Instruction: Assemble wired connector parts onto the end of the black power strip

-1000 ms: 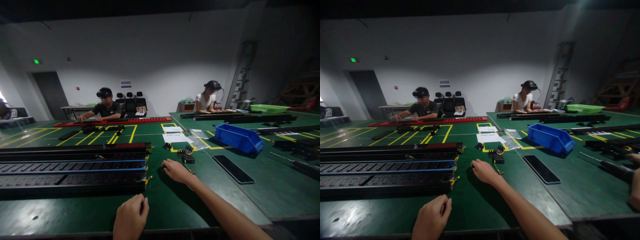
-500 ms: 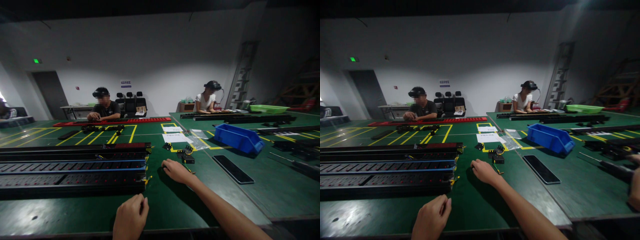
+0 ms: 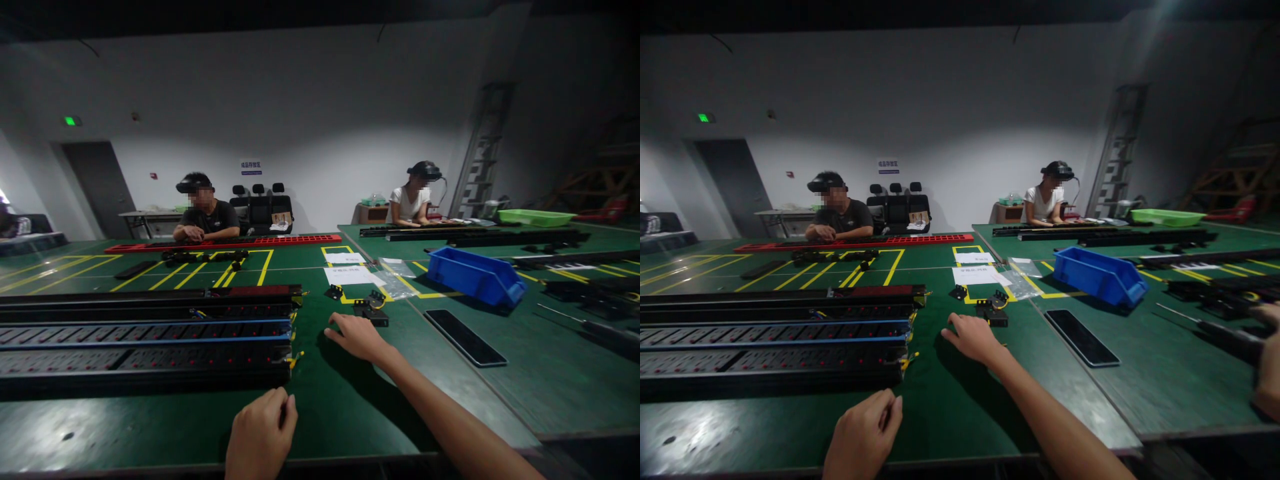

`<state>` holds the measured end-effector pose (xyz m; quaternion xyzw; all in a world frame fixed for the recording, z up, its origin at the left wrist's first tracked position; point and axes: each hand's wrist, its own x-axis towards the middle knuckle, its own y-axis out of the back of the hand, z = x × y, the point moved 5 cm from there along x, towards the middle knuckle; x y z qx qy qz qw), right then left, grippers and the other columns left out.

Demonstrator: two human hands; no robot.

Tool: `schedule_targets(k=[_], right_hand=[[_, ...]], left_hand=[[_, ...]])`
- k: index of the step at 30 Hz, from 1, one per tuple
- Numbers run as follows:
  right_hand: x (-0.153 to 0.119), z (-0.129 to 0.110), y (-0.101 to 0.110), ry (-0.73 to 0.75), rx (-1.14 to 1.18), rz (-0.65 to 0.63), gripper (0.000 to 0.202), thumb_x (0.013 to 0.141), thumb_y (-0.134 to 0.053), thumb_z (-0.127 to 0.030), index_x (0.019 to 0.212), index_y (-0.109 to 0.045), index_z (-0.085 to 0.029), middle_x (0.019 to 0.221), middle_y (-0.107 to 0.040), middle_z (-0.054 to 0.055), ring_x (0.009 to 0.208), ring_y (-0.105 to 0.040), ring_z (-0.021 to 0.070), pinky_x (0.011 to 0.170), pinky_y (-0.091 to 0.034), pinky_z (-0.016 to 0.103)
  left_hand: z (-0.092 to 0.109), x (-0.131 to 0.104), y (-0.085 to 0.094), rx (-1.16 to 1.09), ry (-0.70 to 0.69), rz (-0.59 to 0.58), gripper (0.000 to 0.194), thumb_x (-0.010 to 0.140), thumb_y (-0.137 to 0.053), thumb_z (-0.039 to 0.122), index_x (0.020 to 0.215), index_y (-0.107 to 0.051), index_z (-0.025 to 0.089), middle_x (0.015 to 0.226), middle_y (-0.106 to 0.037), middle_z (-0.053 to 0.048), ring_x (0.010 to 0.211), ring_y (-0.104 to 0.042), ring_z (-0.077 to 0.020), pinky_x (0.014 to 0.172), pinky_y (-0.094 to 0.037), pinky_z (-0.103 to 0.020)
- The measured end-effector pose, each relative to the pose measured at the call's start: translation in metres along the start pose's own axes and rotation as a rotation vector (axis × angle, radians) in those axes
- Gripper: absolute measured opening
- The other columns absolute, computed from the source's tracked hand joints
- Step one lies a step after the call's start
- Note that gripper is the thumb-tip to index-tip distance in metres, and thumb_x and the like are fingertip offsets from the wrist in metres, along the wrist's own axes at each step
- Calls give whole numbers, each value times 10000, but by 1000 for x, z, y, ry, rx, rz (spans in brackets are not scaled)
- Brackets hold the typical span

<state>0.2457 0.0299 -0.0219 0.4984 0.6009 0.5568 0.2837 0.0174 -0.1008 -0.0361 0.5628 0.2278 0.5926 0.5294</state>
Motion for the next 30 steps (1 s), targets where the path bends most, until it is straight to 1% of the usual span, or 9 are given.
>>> schedule_targets(k=[2, 4, 8, 11, 17, 20, 22, 26, 30], right_hand=[[0, 4, -2, -5, -10, -34, 330, 978, -547, -463, 1133, -656, -193, 964, -726, 113, 854, -678, 266, 699, -412, 327], [-1, 5, -4, 28, -5, -63, 291, 956, -579, -409, 1136, -665, -197, 960, -733, 112, 851, -677, 263, 691, -393, 321], [-2, 2, -5, 92, 48, -84, 231, 949, -536, -266, 1118, -683, -209, 982, -736, 108, 873, -668, 247, 702, -380, 316], [-1, 0, -4, 109, 87, -81, 228, 938, -515, -230, 1076, -696, -215, 969, -735, 89, 876, -661, 234, 720, -389, 307], [2, -4, 9, 149, 214, 68, 279, 1022, -412, -289, 1011, -681, -217, 1007, -723, 74, 929, -658, 205, 795, -425, 297], [1, -5, 12, 166, 258, 125, 277, 1035, -415, -303, 1005, -678, -220, 1000, -718, 68, 929, -656, 200, 810, -433, 296], [1, -7, 11, 176, 252, 108, 252, 1028, -447, -297, 996, -685, -219, 973, -720, 63, 909, -657, 200, 801, -432, 295], [-1, -9, 5, 178, 196, 15, 206, 1002, -511, -270, 957, -704, -216, 934, -730, 58, 871, -663, 202, 767, -424, 290], [-1, -8, 7, 171, 201, 48, 206, 1005, -512, -273, 969, -703, -204, 955, -726, 67, 894, -657, 199, 785, -425, 288]], left_hand=[[-1, -1, -1, 10, -3, 0, 350, 986, -440, 273, 655, -543, 220, 617, -620, 21, 515, -544, -111, 561, -289, -291], [-1, -1, -2, 18, -5, 0, 352, 990, -438, 278, 659, -544, 221, 615, -618, 21, 521, -551, -113, 563, -289, -292], [-2, 0, -1, 24, -8, -2, 358, 991, -437, 287, 656, -545, 220, 618, -622, 20, 519, -550, -113, 560, -288, -290], [-1, 1, 0, 23, -3, -4, 362, 988, -434, 282, 649, -546, 219, 611, -627, 18, 509, -541, -112, 555, -283, -291], [-1, 1, 0, 37, -8, 8, 362, 985, -432, 276, 646, -545, 221, 604, -626, 17, 507, -545, -113, 555, -285, -287], [0, 0, 0, 49, -14, 12, 357, 984, -436, 272, 646, -541, 221, 604, -623, 18, 509, -549, -112, 555, -284, -286], [0, 0, 0, 51, -16, 10, 357, 987, -436, 271, 649, -540, 220, 607, -622, 19, 511, -551, -110, 553, -284, -284], [1, 0, 1, 48, -18, 6, 354, 989, -439, 269, 654, -541, 219, 612, -621, 20, 508, -549, -108, 549, -283, -282], [0, 0, 1, 49, -22, 21, 353, 985, -453, 269, 644, -531, 218, 602, -612, 24, 495, -534, -106, 544, -276, -284]])
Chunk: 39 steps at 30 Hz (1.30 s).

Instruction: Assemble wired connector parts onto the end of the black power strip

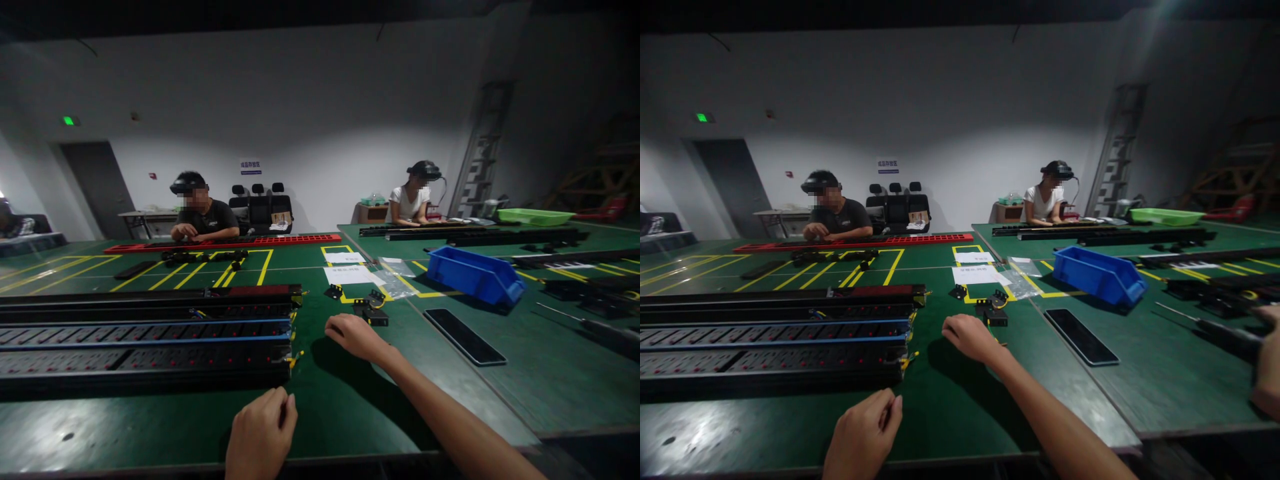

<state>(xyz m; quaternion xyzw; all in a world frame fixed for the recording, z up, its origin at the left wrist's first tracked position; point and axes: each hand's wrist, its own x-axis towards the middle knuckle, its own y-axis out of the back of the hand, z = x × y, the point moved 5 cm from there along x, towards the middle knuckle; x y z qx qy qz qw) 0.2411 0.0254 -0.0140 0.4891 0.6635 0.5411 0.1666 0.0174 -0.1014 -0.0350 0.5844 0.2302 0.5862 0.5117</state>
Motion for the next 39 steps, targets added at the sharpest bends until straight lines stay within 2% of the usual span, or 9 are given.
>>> schedule_targets(k=[4, 10, 17, 22, 26, 29, 32, 35, 39], right_hand=[[0, 2, -1, 6, -10, 15, 168, 974, -529, -234, 955, -692, -195, 930, -709, 61, 870, -637, 186, 759, -406, 278], [0, 4, -8, 21, -23, -9, 87, 842, -658, -164, 921, -685, -188, 845, -675, 34, 774, -584, 169, 680, -349, 270], [0, 0, -3, 89, 68, 79, 189, 873, -576, -98, 956, -706, -207, 961, -672, 56, 910, -618, 188, 792, -430, 290], [4, -11, -14, 78, 331, 119, 132, 888, -615, -149, 947, -722, -197, 916, -685, 39, 849, -623, 166, 774, -459, 280], [13, -19, -40, -30, 675, 98, 163, 857, -678, -262, 989, -714, -173, 847, -689, 14, 770, -607, 149, 701, -457, 263], [22, -22, -55, -111, 869, 137, 179, 793, -701, -269, 936, -689, -161, 812, -665, 4, 734, -583, 138, 680, -453, 256], [31, -21, -64, -265, 1026, 161, 171, 749, -691, -266, 885, -676, -165, 763, -635, -8, 654, -539, 121, 606, -420, 241], [34, -23, -65, -352, 1105, 143, 170, 718, -686, -269, 848, -702, -161, 740, -632, -7, 613, -501, 108, 557, -370, 230], [28, -29, -55, -322, 1161, 83, 222, 691, -743, -302, 861, -742, -159, 730, -656, -4, 611, -496, 100, 557, -348, 226]], left_hand=[[-1, 0, -2, -9, 11, -13, 349, 985, -456, 271, 649, -536, 217, 605, -612, 26, 504, -545, -106, 550, -282, -284], [-1, 0, -1, -22, 33, -50, 354, 993, -443, 275, 662, -553, 219, 627, -625, 23, 545, -577, -117, 580, -295, -293], [-3, -1, -1, -30, 49, -71, 356, 995, -437, 286, 665, -554, 219, 638, -631, 15, 549, -569, -119, 582, -289, -294], [-3, 0, -3, -20, 68, -110, 355, 999, -423, 297, 677, -553, 220, 652, -637, 6, 567, -575, -126, 588, -284, -301], [-3, 0, -5, -28, 90, -161, 356, 1003, -407, 300, 691, -560, 220, 685, -656, -3, 593, -591, -128, 605, -303, -295], [-4, 1, -4, -29, 108, -210, 357, 1003, -403, 312, 696, -562, 221, 702, -668, -7, 605, -601, -130, 608, -310, -289], [-3, 8, 2, -28, 105, -252, 352, 999, -410, 330, 704, -569, 223, 710, -670, -5, 625, -613, -137, 607, -308, -289], [0, 24, 11, -69, 88, -261, 327, 1004, -411, 331, 760, -606, 235, 746, -681, 2, 685, -638, -143, 629, -328, -278], [5, 45, 19, -125, 86, -193, 253, 991, -436, 296, 862, -648, 249, 841, -691, 4, 782, -661, -150, 688, -388, -262]])
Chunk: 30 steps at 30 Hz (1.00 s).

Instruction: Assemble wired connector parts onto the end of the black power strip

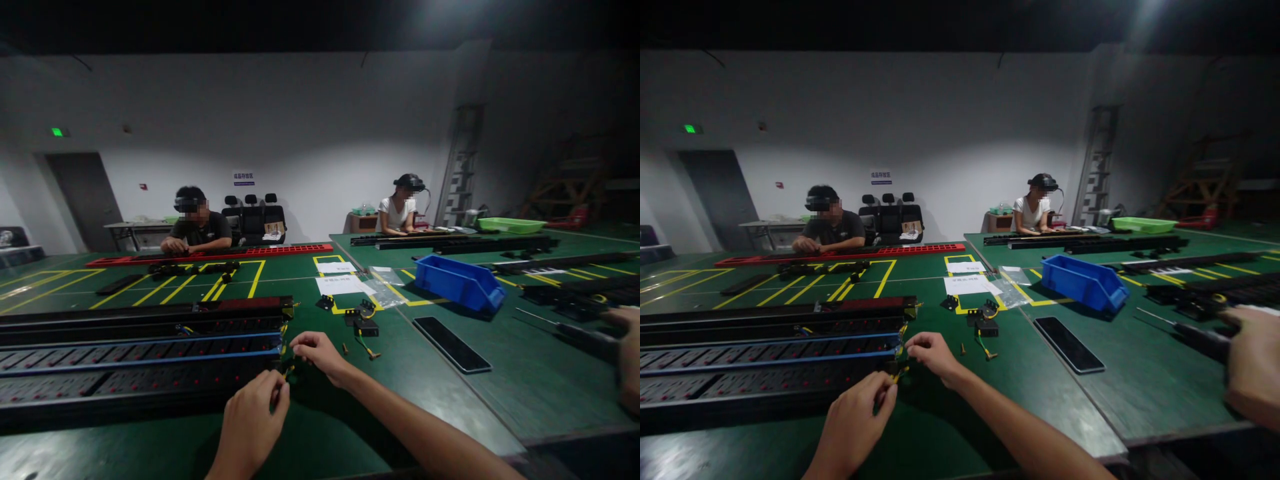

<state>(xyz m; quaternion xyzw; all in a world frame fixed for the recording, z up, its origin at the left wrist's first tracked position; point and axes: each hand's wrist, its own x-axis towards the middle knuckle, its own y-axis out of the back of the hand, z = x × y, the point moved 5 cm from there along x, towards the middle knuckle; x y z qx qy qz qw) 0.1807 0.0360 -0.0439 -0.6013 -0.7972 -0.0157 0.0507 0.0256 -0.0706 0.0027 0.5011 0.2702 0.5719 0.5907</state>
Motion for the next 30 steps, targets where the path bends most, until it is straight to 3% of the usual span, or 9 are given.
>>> schedule_targets(k=[5, 9, 16, 20, 24, 30], right_hand=[[-12, -1, 0, -89, 150, -145, 439, 628, -866, -347, 984, -693, -159, 742, -686, -14, 567, -518, 81, 551, -349, 215], [-13, -1, -3, -109, 262, -228, 541, 555, -936, -336, 949, -607, -166, 738, -716, 0, 601, -583, 100, 573, -381, 213], [-20, -8, -8, -185, 322, -338, 551, 548, -948, -273, 988, -639, -150, 740, -702, -23, 612, -596, 84, 606, -416, 205], [-22, -9, -8, -202, 303, -329, 568, 542, -949, -305, 993, -630, -171, 771, -705, -26, 618, -594, 83, 615, -426, 207], [-16, -9, -4, -130, 209, -270, 458, 599, -911, -388, 909, -660, -165, 736, -667, -34, 579, -545, 75, 590, -408, 213], [-8, -6, 8, 122, -163, -183, 232, 729, -793, -340, 856, -726, -158, 720, -652, -21, 631, -532, 106, 614, -405, 235]], left_hand=[[10, 11, 0, -113, -44, 85, 286, 1003, -411, 295, 1104, -679, 287, 1062, -689, -19, 954, -672, -166, 795, -482, -272], [7, 18, 0, -103, -57, 116, 352, 1000, -416, 303, 1246, -668, 302, 1181, -665, -44, 1086, -651, -200, 846, -517, -304], [6, 26, 5, -276, -144, -39, 374, 1037, -378, 387, 1197, -703, 295, 1167, -713, -29, 1054, -666, -179, 912, -506, -295], [6, 28, 14, -292, -153, -71, 332, 1002, -441, 399, 1043, -742, 263, 1034, -752, -24, 923, -680, -170, 814, -494, -268], [-6, 35, 22, -224, -62, -55, 327, 952, -487, 432, 996, -749, 242, 889, -754, -18, 766, -655, -162, 703, -458, -263], [-25, 43, 22, -72, 101, -68, 257, 929, -519, 398, 990, -740, 282, 883, -767, 9, 815, -687, -159, 694, -411, -246]])
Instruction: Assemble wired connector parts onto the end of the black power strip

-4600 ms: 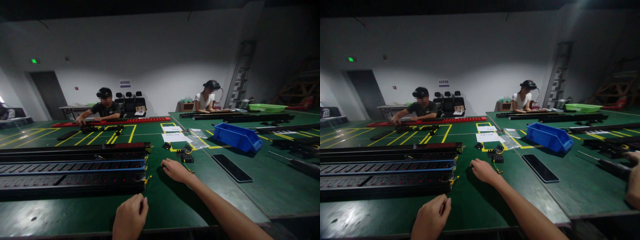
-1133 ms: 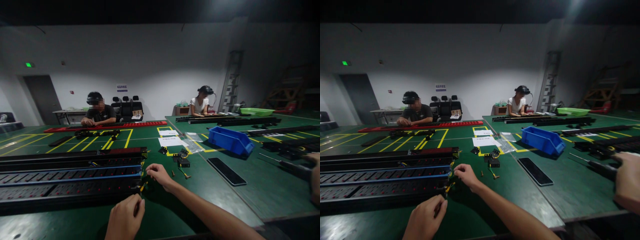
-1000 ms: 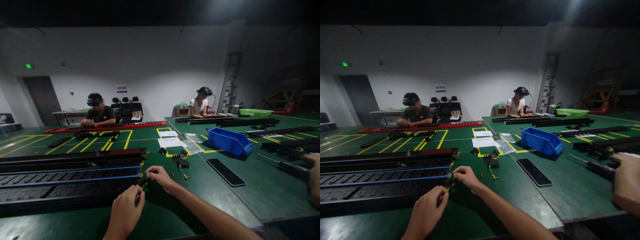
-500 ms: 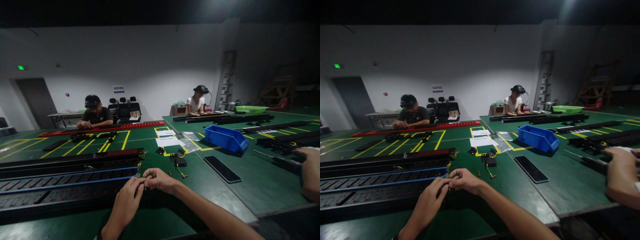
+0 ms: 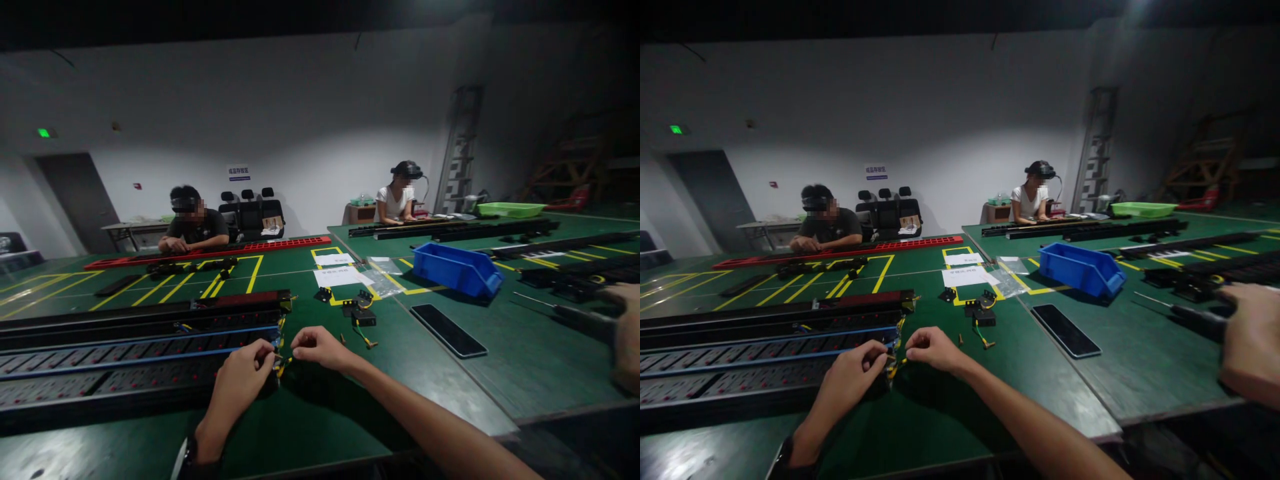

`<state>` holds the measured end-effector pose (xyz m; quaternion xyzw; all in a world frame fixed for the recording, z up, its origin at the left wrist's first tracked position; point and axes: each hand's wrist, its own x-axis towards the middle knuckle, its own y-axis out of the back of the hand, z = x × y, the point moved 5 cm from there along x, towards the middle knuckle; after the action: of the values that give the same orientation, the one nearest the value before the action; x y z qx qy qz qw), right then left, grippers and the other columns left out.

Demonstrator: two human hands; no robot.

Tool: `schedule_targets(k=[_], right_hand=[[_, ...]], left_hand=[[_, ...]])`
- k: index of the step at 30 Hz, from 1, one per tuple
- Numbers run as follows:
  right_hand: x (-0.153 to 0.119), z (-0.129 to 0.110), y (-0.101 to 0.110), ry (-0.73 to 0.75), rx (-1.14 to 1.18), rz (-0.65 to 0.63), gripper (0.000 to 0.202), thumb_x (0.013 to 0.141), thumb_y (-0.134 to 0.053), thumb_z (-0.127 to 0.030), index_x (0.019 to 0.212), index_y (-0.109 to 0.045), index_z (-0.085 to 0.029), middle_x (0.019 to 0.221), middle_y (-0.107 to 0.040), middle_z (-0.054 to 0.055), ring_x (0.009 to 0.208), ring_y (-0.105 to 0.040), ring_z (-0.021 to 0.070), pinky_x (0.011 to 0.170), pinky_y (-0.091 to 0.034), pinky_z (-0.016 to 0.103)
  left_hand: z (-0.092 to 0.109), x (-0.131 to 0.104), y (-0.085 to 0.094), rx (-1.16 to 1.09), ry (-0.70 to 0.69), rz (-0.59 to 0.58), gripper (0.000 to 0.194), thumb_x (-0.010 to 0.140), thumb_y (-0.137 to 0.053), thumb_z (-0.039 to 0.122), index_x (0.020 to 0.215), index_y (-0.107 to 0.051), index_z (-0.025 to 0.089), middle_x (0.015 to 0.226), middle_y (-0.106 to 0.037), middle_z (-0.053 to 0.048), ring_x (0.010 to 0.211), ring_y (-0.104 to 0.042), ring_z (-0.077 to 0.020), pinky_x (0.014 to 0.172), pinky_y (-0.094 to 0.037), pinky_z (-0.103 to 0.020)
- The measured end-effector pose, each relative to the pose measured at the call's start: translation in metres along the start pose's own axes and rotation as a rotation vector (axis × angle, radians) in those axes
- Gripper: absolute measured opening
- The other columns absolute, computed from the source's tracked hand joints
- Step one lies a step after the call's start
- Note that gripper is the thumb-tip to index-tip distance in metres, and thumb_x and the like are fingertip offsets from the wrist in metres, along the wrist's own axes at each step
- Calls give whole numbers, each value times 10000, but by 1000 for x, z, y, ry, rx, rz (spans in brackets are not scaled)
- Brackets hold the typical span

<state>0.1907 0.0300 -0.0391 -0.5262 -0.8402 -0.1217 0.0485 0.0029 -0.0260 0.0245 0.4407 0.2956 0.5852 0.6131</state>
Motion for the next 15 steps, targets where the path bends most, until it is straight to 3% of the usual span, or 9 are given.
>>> schedule_targets(k=[6, 15], right_hand=[[-7, -6, -6, 140, -357, -61, 143, 772, -741, -209, 906, -781, -182, 833, -716, 11, 729, -607, 140, 664, -433, 233], [-4, -4, -12, 214, -416, -25, 147, 787, -708, -114, 878, -787, -198, 836, -720, 16, 730, -630, 142, 675, -460, 223]], left_hand=[[2, 4, -4, 83, -10, -71, 256, 947, -524, 393, 1012, -749, 289, 973, -793, -3, 918, -716, -178, 696, -404, -239], [7, 10, -3, 159, -45, -112, 270, 935, -528, 379, 978, -784, 301, 996, -803, -10, 946, -727, -197, 698, -412, -247]])
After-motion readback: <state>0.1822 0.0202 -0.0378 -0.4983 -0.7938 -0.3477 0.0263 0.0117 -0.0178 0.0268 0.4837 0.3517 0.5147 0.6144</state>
